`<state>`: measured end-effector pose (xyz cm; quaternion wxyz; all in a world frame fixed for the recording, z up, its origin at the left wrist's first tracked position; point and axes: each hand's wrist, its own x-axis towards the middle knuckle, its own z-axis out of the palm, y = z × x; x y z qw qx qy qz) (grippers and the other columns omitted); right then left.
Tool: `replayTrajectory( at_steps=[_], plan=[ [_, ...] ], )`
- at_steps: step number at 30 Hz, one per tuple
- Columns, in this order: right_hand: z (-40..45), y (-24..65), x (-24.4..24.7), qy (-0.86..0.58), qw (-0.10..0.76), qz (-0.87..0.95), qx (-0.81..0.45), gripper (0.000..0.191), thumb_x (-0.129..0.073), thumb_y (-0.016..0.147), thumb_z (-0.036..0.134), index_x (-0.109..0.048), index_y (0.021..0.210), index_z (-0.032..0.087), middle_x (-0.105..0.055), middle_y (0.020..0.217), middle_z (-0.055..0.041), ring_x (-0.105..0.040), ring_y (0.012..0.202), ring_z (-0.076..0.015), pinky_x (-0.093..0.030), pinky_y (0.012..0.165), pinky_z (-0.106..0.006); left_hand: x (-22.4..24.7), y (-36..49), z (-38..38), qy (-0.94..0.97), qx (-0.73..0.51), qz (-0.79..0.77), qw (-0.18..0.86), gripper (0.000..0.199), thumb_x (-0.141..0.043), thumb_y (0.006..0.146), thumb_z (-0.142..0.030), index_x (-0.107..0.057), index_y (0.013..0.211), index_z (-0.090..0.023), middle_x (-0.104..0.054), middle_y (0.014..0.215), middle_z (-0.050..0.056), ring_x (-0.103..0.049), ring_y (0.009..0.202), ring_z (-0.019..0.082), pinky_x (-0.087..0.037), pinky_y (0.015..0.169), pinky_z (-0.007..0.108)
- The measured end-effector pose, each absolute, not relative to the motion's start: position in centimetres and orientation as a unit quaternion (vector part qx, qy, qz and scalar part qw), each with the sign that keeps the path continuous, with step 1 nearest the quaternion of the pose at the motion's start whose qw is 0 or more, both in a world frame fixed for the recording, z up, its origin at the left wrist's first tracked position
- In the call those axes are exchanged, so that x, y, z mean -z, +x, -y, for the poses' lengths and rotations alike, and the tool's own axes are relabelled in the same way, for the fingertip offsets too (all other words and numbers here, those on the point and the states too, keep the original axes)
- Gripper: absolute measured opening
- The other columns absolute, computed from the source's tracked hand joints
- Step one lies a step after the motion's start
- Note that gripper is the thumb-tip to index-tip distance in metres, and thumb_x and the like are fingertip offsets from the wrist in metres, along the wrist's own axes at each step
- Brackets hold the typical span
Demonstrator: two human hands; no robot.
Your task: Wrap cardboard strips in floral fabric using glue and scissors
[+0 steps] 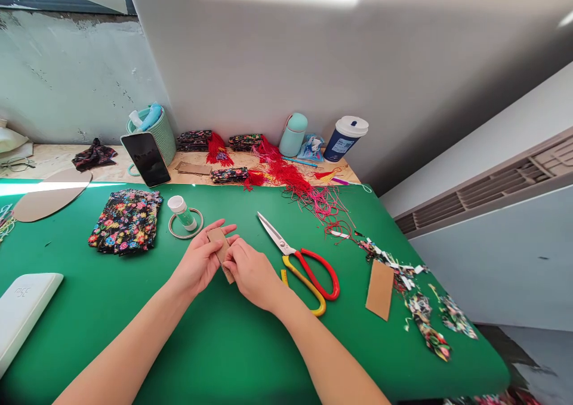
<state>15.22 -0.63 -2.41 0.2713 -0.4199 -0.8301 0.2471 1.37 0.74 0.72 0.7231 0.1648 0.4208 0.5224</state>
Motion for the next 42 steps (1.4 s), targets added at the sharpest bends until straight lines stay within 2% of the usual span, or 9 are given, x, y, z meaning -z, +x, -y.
replayTrajectory(
  at_steps=[7,15,21,24,27,32,38,42],
  plan=[
    [0.4,16.1,1.0,-0.396,0.267,0.812,-0.334,0.011,-0.045,0.089,0.013,-0.045,0.083,0.023,-0.055,0.082,-0.0003,-0.054,0.071,-0.0139,-0.046,0.064,-0.026,-0.7,1.2,-0.7,0.161,-0.511,-0.416,0.735,0.044,-0.047,0.072,0.004,-0.051,0.111,-0.015,-0.064,0.111,0.014,-0.066,0.092,0.021,-0.048,0.095,0.046],
    [0.2,16.3,0.9,-0.364,0.223,0.875,-0.227,0.014,-0.042,0.093,0.017,-0.053,0.084,0.021,-0.056,0.085,-0.0021,-0.054,0.071,-0.0131,-0.043,0.059,-0.023,-0.3,1.4,-0.6,0.142,-0.502,-0.427,0.739,0.044,-0.044,0.071,0.007,-0.050,0.110,-0.013,-0.065,0.107,0.014,-0.067,0.089,0.021,-0.049,0.093,0.043],
    [0.2,16.0,1.8,-0.363,0.175,0.906,-0.132,0.019,-0.035,0.095,0.019,-0.050,0.083,0.019,-0.057,0.082,-0.0057,-0.052,0.069,-0.0173,-0.038,0.053,-0.027,-0.2,1.7,-0.8,0.120,-0.483,-0.459,0.736,0.047,-0.043,0.069,0.009,-0.049,0.110,-0.012,-0.064,0.109,0.017,-0.066,0.091,0.022,-0.050,0.088,0.041],
    [0.2,16.0,2.2,-0.391,0.169,0.888,-0.172,0.017,-0.036,0.095,0.019,-0.047,0.082,0.020,-0.057,0.083,-0.0055,-0.052,0.070,-0.0179,-0.041,0.056,-0.028,0.0,1.8,-0.9,0.120,-0.470,-0.465,0.740,0.048,-0.042,0.068,0.010,-0.048,0.111,-0.012,-0.064,0.109,0.018,-0.067,0.089,0.021,-0.050,0.088,0.040],
    [0.0,16.4,1.8,-0.413,0.184,0.850,-0.271,0.012,-0.041,0.092,0.015,-0.046,0.084,0.021,-0.056,0.086,-0.0022,-0.053,0.071,-0.0150,-0.044,0.062,-0.027,0.2,1.8,-0.8,0.114,-0.469,-0.459,0.746,0.049,-0.042,0.068,0.011,-0.047,0.111,-0.011,-0.065,0.107,0.017,-0.067,0.088,0.020,-0.050,0.089,0.038],
    [-0.2,17.2,0.6,-0.361,0.212,0.840,-0.345,0.011,-0.051,0.088,0.012,-0.050,0.082,0.022,-0.056,0.087,-0.0014,-0.054,0.080,-0.0146,-0.047,0.070,-0.026,0.0,1.6,-0.8,0.125,-0.465,-0.451,0.751,0.047,-0.041,0.069,0.011,-0.046,0.112,-0.009,-0.062,0.112,0.019,-0.067,0.087,0.019,-0.053,0.083,0.034],
    [-0.2,16.9,0.7,-0.342,0.199,0.871,-0.291,0.013,-0.045,0.093,0.015,-0.053,0.084,0.021,-0.058,0.090,-0.0026,-0.055,0.077,-0.0142,-0.045,0.065,-0.025,-0.2,1.6,-0.7,0.134,-0.456,-0.458,0.751,0.045,-0.038,0.073,0.011,-0.044,0.113,-0.008,-0.058,0.119,0.022,-0.067,0.081,0.017,-0.055,0.067,0.027],
    [0.0,16.7,0.8,-0.343,0.151,0.902,-0.215,0.014,-0.041,0.093,0.015,-0.051,0.084,0.021,-0.058,0.087,-0.0029,-0.054,0.071,-0.0150,-0.041,0.057,-0.025,0.1,1.7,-0.8,0.115,-0.457,-0.458,0.753,0.045,-0.038,0.073,0.012,-0.044,0.113,-0.007,-0.057,0.120,0.023,-0.068,0.085,0.018,-0.055,0.071,0.028]
  ],
)
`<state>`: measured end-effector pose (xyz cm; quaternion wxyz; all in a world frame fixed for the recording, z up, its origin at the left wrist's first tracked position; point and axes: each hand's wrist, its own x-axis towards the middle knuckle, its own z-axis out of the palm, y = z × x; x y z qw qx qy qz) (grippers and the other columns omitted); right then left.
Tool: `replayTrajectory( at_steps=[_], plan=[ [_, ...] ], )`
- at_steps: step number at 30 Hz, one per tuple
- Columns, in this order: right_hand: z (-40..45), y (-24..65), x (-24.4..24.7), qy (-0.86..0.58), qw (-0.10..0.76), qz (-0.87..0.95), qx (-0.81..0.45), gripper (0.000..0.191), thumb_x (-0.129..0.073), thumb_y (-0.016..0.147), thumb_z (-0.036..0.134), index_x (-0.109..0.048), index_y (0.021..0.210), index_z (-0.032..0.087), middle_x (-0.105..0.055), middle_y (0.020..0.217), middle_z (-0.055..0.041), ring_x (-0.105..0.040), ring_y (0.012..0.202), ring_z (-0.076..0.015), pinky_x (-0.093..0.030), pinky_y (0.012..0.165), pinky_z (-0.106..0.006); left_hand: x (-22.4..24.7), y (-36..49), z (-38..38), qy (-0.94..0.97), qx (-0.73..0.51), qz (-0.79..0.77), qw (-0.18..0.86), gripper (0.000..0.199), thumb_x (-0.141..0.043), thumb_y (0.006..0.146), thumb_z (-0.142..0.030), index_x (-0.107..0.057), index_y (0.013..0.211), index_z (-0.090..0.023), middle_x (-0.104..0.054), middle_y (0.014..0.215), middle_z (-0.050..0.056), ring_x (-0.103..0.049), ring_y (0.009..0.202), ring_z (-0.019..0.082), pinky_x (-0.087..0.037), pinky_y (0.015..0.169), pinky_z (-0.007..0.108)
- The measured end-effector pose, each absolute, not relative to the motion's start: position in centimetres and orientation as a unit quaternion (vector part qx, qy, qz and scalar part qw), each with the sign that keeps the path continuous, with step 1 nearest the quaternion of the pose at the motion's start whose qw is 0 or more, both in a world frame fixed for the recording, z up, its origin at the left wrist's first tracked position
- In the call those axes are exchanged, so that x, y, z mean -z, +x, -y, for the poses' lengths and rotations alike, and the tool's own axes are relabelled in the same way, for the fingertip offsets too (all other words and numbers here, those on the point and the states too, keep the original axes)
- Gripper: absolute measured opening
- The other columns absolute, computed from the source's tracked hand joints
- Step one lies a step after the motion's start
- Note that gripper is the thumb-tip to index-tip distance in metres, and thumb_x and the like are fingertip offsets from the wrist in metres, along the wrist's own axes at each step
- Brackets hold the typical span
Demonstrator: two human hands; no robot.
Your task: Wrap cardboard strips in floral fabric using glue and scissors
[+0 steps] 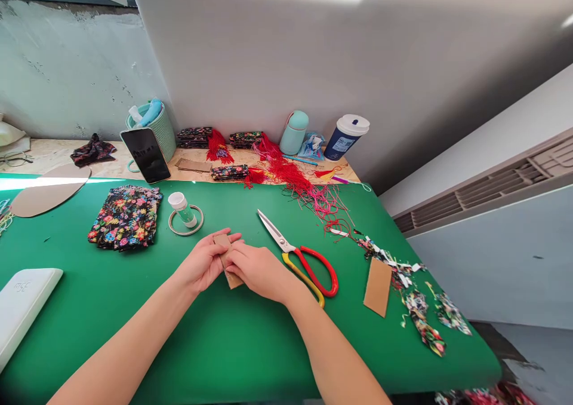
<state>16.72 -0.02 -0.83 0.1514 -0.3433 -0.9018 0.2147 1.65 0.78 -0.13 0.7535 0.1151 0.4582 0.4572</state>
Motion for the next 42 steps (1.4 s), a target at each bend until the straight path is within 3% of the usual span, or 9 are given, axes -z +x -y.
replayTrajectory(
  at_steps=[7,14,20,24,28,33,42],
  plan=[
    [0.2,16.3,1.4,-0.363,0.130,0.908,-0.163,0.020,-0.032,0.096,0.017,-0.047,0.084,0.020,-0.057,0.080,-0.0037,-0.051,0.068,-0.0169,-0.037,0.055,-0.028,0.0,1.8,-0.9,0.098,-0.464,-0.461,0.751,0.049,-0.039,0.070,0.014,-0.042,0.114,-0.007,-0.060,0.114,0.023,-0.069,0.087,0.020,-0.055,0.080,0.033],
    [0.4,15.9,2.2,-0.385,0.143,0.896,-0.171,0.019,-0.032,0.096,0.020,-0.046,0.084,0.021,-0.057,0.080,-0.0040,-0.052,0.068,-0.0174,-0.036,0.055,-0.028,0.1,1.6,-0.9,0.097,-0.463,-0.462,0.750,0.049,-0.037,0.070,0.015,-0.042,0.113,-0.009,-0.065,0.103,0.017,-0.068,0.083,0.018,-0.055,0.073,0.028],
    [0.2,16.4,1.5,-0.438,0.189,0.828,-0.295,0.013,-0.038,0.093,0.016,-0.045,0.084,0.022,-0.058,0.099,-0.0048,-0.057,0.075,-0.0157,-0.042,0.065,-0.028,-0.3,1.9,-0.7,0.096,-0.449,-0.449,0.766,0.047,-0.036,0.073,0.014,-0.042,0.115,-0.007,-0.067,0.090,0.014,-0.067,0.069,0.014,-0.054,0.063,0.023],
    [-0.1,17.1,0.8,-0.396,0.234,0.809,-0.366,0.010,-0.043,0.092,0.015,-0.048,0.087,0.023,-0.057,0.096,-0.0032,-0.056,0.086,-0.0156,-0.045,0.075,-0.028,-0.4,1.7,-0.6,0.106,-0.452,-0.441,0.768,0.049,-0.038,0.073,0.013,-0.042,0.117,-0.006,-0.067,0.100,0.017,-0.069,0.077,0.017,-0.055,0.069,0.027],
    [-0.2,17.4,0.5,-0.365,0.201,0.834,-0.360,0.007,-0.053,0.088,0.018,-0.050,0.086,0.023,-0.056,0.085,-0.0007,-0.054,0.078,-0.0150,-0.045,0.069,-0.026,-0.5,1.5,-0.6,0.126,-0.458,-0.439,0.763,0.053,-0.040,0.070,0.014,-0.042,0.119,-0.006,-0.061,0.116,0.022,-0.069,0.087,0.021,-0.056,0.079,0.034],
    [-0.1,16.9,0.5,-0.391,0.198,0.846,-0.305,0.012,-0.046,0.090,0.015,-0.047,0.080,0.022,-0.056,0.085,-0.0018,-0.054,0.077,-0.0161,-0.044,0.067,-0.027,-0.6,1.7,-0.6,0.126,-0.471,-0.433,0.759,0.049,-0.038,0.073,0.013,-0.042,0.117,-0.007,-0.060,0.119,0.023,-0.068,0.096,0.022,-0.052,0.091,0.038],
    [0.2,16.3,1.9,-0.463,0.271,0.805,-0.253,0.013,-0.040,0.091,0.018,-0.043,0.080,0.023,-0.052,0.077,-0.0005,-0.051,0.062,-0.0147,-0.041,0.057,-0.026,-0.6,1.4,-0.5,0.141,-0.512,-0.392,0.751,0.041,-0.044,0.078,0.007,-0.045,0.114,-0.012,-0.062,0.121,0.019,-0.065,0.106,0.024,-0.042,0.103,0.045]
  ],
)
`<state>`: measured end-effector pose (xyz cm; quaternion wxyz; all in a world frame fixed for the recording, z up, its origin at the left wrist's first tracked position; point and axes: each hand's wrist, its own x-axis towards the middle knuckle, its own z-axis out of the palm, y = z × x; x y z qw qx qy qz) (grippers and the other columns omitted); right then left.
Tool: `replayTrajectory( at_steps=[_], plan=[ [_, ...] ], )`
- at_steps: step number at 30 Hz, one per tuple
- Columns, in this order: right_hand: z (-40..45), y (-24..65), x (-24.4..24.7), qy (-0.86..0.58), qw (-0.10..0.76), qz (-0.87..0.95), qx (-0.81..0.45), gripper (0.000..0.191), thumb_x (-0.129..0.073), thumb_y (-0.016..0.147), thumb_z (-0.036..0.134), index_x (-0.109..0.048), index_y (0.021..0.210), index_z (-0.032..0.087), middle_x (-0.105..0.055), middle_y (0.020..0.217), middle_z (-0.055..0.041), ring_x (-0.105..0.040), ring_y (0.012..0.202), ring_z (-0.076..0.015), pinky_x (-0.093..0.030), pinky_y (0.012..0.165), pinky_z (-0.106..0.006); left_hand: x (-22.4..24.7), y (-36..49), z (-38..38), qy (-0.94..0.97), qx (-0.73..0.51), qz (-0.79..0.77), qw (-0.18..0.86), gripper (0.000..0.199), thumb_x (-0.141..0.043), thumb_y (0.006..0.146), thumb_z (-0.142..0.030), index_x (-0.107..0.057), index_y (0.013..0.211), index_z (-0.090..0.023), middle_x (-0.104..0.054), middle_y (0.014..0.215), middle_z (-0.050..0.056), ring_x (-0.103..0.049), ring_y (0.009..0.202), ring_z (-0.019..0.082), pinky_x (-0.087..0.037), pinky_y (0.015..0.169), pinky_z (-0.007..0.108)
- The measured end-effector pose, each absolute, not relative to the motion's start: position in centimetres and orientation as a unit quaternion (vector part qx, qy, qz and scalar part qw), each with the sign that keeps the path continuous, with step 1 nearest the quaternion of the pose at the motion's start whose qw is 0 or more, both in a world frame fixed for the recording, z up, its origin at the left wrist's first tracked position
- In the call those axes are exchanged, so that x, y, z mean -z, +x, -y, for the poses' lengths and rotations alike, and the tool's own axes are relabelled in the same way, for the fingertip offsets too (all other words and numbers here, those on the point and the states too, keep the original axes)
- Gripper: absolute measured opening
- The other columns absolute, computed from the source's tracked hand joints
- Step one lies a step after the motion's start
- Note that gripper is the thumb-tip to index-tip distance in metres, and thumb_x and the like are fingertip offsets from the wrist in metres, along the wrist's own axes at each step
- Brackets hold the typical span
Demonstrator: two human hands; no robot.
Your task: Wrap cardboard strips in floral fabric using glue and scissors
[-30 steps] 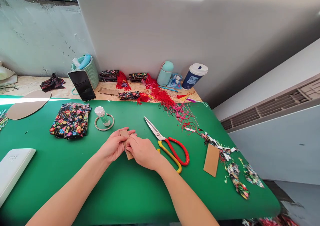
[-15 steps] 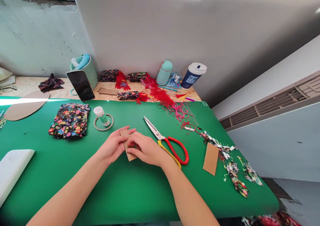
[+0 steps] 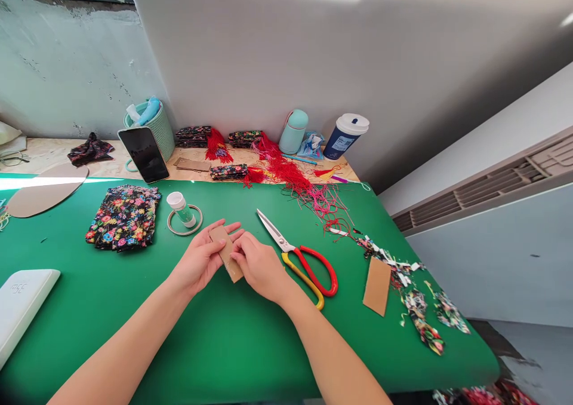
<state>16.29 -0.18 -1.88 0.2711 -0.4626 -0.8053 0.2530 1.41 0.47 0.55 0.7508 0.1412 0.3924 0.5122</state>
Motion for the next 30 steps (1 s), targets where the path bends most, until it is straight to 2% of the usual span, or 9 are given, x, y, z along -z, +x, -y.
replayTrajectory(
  at_steps=[10,18,22,24,27,30],
  plan=[
    [0.1,16.1,2.0,-0.509,0.337,0.745,-0.268,0.015,-0.039,0.092,0.021,-0.040,0.077,0.023,-0.049,0.073,0.0003,-0.049,0.064,-0.0153,-0.042,0.060,-0.027,-1.0,1.3,-0.5,0.168,-0.529,-0.381,0.740,0.033,-0.049,0.081,0.003,-0.049,0.109,-0.014,-0.060,0.123,0.016,-0.063,0.108,0.025,-0.046,0.099,0.045],
    [-0.2,15.8,2.3,-0.518,0.383,0.731,-0.225,0.015,-0.042,0.092,0.022,-0.042,0.076,0.023,-0.051,0.072,-0.0012,-0.051,0.067,-0.0167,-0.043,0.062,-0.029,-1.0,1.8,-0.2,0.189,-0.566,-0.372,0.711,0.030,-0.056,0.078,-0.001,-0.051,0.104,-0.017,-0.060,0.124,0.015,-0.060,0.113,0.028,-0.047,0.097,0.047],
    [-1.1,17.1,2.3,-0.555,0.446,0.676,-0.192,0.014,-0.044,0.090,0.024,-0.046,0.076,0.023,-0.052,0.072,-0.0018,-0.053,0.068,-0.0178,-0.046,0.065,-0.032,-0.9,1.8,0.0,0.183,-0.569,-0.382,0.705,0.024,-0.055,0.079,-0.001,-0.052,0.097,-0.017,-0.060,0.125,0.014,-0.060,0.114,0.028,-0.048,0.097,0.047],
    [-1.6,18.1,2.1,-0.579,0.471,0.642,-0.176,0.013,-0.043,0.091,0.027,-0.047,0.079,0.023,-0.053,0.077,-0.0028,-0.053,0.064,-0.0160,-0.047,0.061,-0.031,-0.7,1.7,0.0,0.171,-0.565,-0.377,0.714,0.026,-0.056,0.078,0.000,-0.052,0.097,-0.017,-0.059,0.127,0.015,-0.059,0.115,0.028,-0.047,0.098,0.048],
    [-1.8,19.0,1.6,-0.573,0.484,0.620,-0.229,0.015,-0.046,0.092,0.034,-0.049,0.083,0.022,-0.059,0.087,-0.0049,-0.056,0.054,-0.0119,-0.050,0.052,-0.029,-0.4,1.7,-0.1,0.147,-0.558,-0.354,0.736,0.030,-0.058,0.076,0.000,-0.052,0.100,-0.017,-0.057,0.130,0.016,-0.055,0.121,0.029,-0.044,0.102,0.049],
    [-1.4,18.6,1.3,-0.538,0.474,0.607,-0.343,0.017,-0.054,0.088,0.038,-0.054,0.085,0.022,-0.063,0.076,-0.0019,-0.064,0.056,-0.0147,-0.055,0.057,-0.030,-0.3,1.7,-0.2,0.126,-0.546,-0.340,0.755,0.034,-0.059,0.075,0.001,-0.051,0.102,-0.016,-0.057,0.130,0.017,-0.053,0.122,0.029,-0.042,0.103,0.049]
  ],
)
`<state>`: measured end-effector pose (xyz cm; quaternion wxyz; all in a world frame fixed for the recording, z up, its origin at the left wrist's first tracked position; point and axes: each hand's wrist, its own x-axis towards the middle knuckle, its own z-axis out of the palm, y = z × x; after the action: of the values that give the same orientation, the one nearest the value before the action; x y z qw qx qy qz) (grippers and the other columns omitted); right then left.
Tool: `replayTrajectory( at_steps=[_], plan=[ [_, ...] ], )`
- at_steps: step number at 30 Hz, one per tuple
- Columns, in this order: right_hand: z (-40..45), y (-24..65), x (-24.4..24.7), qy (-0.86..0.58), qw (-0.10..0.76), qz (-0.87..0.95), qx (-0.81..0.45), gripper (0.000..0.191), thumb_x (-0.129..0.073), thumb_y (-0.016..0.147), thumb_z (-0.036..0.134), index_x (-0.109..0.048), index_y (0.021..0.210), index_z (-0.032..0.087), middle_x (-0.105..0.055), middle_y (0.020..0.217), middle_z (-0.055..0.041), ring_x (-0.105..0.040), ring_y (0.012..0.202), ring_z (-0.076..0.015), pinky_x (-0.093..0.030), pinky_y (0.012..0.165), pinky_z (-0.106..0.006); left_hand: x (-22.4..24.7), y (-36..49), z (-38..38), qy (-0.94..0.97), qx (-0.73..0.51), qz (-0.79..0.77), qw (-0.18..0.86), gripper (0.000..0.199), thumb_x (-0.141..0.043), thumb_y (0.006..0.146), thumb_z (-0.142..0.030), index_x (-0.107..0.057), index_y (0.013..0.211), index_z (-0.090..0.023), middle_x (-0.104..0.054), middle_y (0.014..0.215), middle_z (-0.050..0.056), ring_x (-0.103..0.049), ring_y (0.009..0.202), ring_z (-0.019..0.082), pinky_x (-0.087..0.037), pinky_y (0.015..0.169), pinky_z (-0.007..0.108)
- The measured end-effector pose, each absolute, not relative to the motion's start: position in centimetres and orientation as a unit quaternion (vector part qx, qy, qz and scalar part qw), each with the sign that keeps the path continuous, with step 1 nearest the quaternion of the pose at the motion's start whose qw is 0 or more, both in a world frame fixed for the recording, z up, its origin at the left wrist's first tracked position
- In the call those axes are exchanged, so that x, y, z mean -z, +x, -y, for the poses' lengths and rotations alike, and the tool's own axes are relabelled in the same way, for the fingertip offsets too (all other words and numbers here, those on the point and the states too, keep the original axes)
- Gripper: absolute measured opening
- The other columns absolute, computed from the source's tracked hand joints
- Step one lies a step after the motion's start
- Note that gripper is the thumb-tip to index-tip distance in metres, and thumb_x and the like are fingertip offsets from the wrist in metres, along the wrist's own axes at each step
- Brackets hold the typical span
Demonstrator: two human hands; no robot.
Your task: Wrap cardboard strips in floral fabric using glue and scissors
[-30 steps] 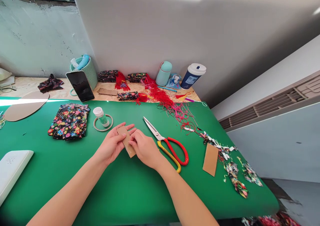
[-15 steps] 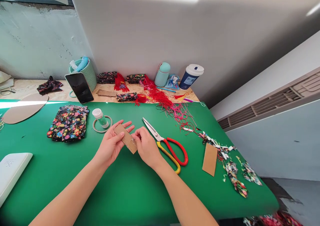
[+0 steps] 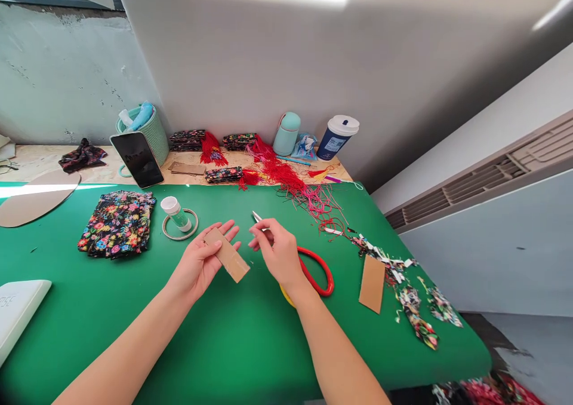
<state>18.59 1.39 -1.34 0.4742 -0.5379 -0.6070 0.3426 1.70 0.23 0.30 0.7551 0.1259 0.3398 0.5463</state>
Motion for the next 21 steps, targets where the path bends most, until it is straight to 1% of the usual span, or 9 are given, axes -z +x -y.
replayTrajectory(
  at_steps=[2,4,7,10,13,17,19,21],
  plan=[
    [-1.03,18.11,1.35,-0.525,0.470,0.599,-0.381,0.017,-0.059,0.085,0.038,-0.056,0.084,0.022,-0.064,0.070,-0.0002,-0.068,0.063,-0.0175,-0.058,0.066,-0.032,-0.36,1.69,-0.30,0.119,-0.546,-0.335,0.759,0.033,-0.058,0.074,0.002,-0.052,0.102,-0.015,-0.059,0.127,0.017,-0.055,0.120,0.028,-0.043,0.103,0.048],
    [-0.80,17.77,1.38,-0.519,0.469,0.596,-0.394,0.017,-0.062,0.083,0.037,-0.058,0.081,0.021,-0.066,0.075,-0.0016,-0.070,0.070,-0.0191,-0.058,0.072,-0.034,-0.48,1.63,-0.36,0.115,-0.553,-0.336,0.754,0.031,-0.057,0.074,0.003,-0.053,0.099,-0.015,-0.062,0.122,0.015,-0.058,0.116,0.026,-0.044,0.102,0.046],
    [-0.68,17.62,1.29,-0.509,0.466,0.600,-0.405,0.017,-0.064,0.081,0.038,-0.062,0.080,0.021,-0.067,0.082,-0.0041,-0.068,0.076,-0.0202,-0.058,0.076,-0.038,-0.66,1.53,-0.43,0.101,-0.564,-0.352,0.740,0.029,-0.056,0.074,0.004,-0.055,0.096,-0.015,-0.067,0.110,0.012,-0.063,0.107,0.023,-0.046,0.101,0.045],
    [-0.66,17.73,1.06,-0.494,0.477,0.602,-0.409,0.018,-0.064,0.081,0.040,-0.064,0.080,0.022,-0.067,0.084,-0.0053,-0.067,0.078,-0.0205,-0.058,0.077,-0.039,-0.81,1.49,-0.52,0.083,-0.569,-0.369,0.730,0.030,-0.055,0.071,0.005,-0.055,0.092,-0.016,-0.069,0.099,0.009,-0.066,0.097,0.020,-0.047,0.100,0.045],
    [-0.56,17.88,0.82,-0.480,0.475,0.622,-0.397,0.016,-0.064,0.082,0.038,-0.067,0.080,0.022,-0.066,0.093,-0.0077,-0.065,0.087,-0.0215,-0.058,0.077,-0.038,-0.92,1.52,-0.63,0.068,-0.570,-0.376,0.727,0.030,-0.054,0.069,0.006,-0.055,0.090,-0.016,-0.069,0.094,0.008,-0.066,0.091,0.018,-0.047,0.099,0.045],
    [-0.30,17.90,0.68,-0.456,0.461,0.641,-0.411,0.016,-0.060,0.085,0.035,-0.069,0.084,0.023,-0.064,0.101,-0.0090,-0.064,0.094,-0.0214,-0.057,0.080,-0.038,-0.94,1.59,-0.76,0.051,-0.569,-0.379,0.728,0.030,-0.053,0.069,0.005,-0.054,0.089,-0.016,-0.068,0.094,0.008,-0.065,0.092,0.019,-0.047,0.099,0.046],
    [-0.21,17.78,0.75,-0.452,0.449,0.636,-0.436,0.015,-0.062,0.083,0.035,-0.069,0.086,0.023,-0.063,0.102,-0.0092,-0.063,0.096,-0.0221,-0.058,0.078,-0.037,-0.85,1.58,-0.78,0.053,-0.574,-0.376,0.725,0.028,-0.054,0.069,0.005,-0.053,0.087,-0.017,-0.067,0.094,0.008,-0.065,0.094,0.019,-0.047,0.099,0.045],
    [-0.23,17.68,0.88,-0.460,0.439,0.623,-0.455,0.014,-0.066,0.080,0.035,-0.069,0.084,0.022,-0.063,0.100,-0.0090,-0.063,0.095,-0.0226,-0.059,0.074,-0.036,-0.69,1.50,-0.77,0.072,-0.583,-0.366,0.722,0.026,-0.057,0.069,0.004,-0.053,0.084,-0.017,-0.066,0.092,0.006,-0.065,0.095,0.019,-0.048,0.097,0.043]
  ],
)
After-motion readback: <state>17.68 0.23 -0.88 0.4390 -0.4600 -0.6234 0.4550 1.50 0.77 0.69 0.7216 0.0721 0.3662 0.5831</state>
